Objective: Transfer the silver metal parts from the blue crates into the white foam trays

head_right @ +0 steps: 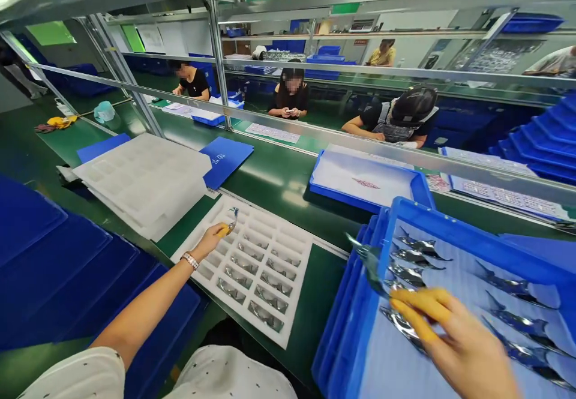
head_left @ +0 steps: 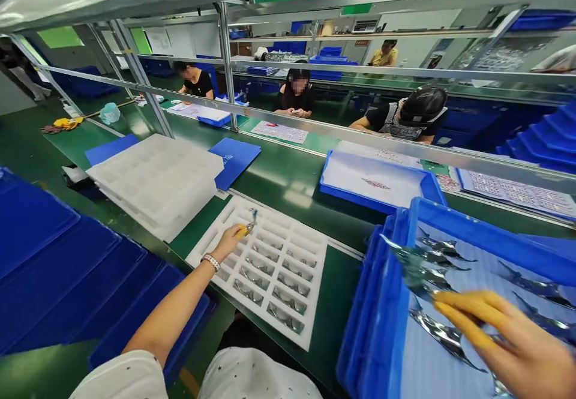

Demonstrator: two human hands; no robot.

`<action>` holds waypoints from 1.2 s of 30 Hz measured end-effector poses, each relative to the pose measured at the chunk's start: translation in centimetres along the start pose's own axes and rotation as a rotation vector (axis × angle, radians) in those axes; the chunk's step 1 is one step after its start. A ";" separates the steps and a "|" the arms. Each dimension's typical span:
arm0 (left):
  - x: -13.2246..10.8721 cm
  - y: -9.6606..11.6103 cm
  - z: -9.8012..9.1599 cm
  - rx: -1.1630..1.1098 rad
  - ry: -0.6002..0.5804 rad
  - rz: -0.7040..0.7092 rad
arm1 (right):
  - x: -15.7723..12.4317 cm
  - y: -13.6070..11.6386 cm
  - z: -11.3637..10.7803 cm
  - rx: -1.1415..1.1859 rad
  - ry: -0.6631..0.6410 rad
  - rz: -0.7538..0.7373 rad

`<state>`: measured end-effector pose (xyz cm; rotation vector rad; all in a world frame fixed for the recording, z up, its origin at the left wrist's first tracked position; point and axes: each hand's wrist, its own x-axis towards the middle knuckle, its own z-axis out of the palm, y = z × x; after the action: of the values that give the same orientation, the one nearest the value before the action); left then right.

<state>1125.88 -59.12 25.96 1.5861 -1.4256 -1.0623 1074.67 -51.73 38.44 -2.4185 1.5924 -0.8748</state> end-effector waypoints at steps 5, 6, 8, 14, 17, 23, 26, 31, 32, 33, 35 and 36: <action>1.2 -10.8 -1.9 -0.015 0.010 -0.206 | 13.9 -3.9 13.2 0.153 -0.217 -0.003; 0.9 -12.0 -2.1 -0.007 -0.004 -0.198 | 15.1 -3.8 16.1 0.175 -0.234 0.024; 0.3 -13.5 -2.7 0.011 -0.052 -0.162 | 15.9 -3.3 21.3 0.214 -0.272 0.084; -1.6 -15.3 -6.7 0.103 -0.173 -0.056 | 10.5 -1.6 28.2 0.172 -0.558 0.143; -3.7 -15.9 -8.6 0.105 -0.175 -0.054 | 8.2 -2.1 28.6 0.028 -0.748 0.065; -7.4 -16.6 -10.4 0.057 -0.145 -0.147 | 7.2 -4.0 29.4 -0.112 -0.899 -0.083; -7.1 -16.6 -10.3 0.060 -0.109 -0.155 | 7.8 -4.0 30.2 -0.148 -0.925 -0.123; -5.9 -16.6 -9.9 0.089 -0.088 -0.152 | 8.1 -3.8 30.6 -0.161 -0.956 -0.134; -5.9 -16.7 -9.8 0.076 -0.096 -0.147 | 7.9 -3.9 30.4 -0.158 -0.958 -0.132; -5.8 -16.7 -9.9 0.059 -0.106 -0.141 | 7.7 -4.1 30.1 -0.154 -0.959 -0.130; -5.4 -16.8 -9.9 0.035 -0.125 -0.137 | 7.2 -4.6 29.5 -0.144 -0.960 -0.124; -5.1 -16.8 -9.9 0.035 -0.134 -0.140 | 6.9 -4.8 29.1 -0.137 -0.960 -0.121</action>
<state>1141.25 -52.24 14.86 1.6872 -1.4442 -1.2524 1095.66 -61.73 19.00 -2.4068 1.1309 0.3986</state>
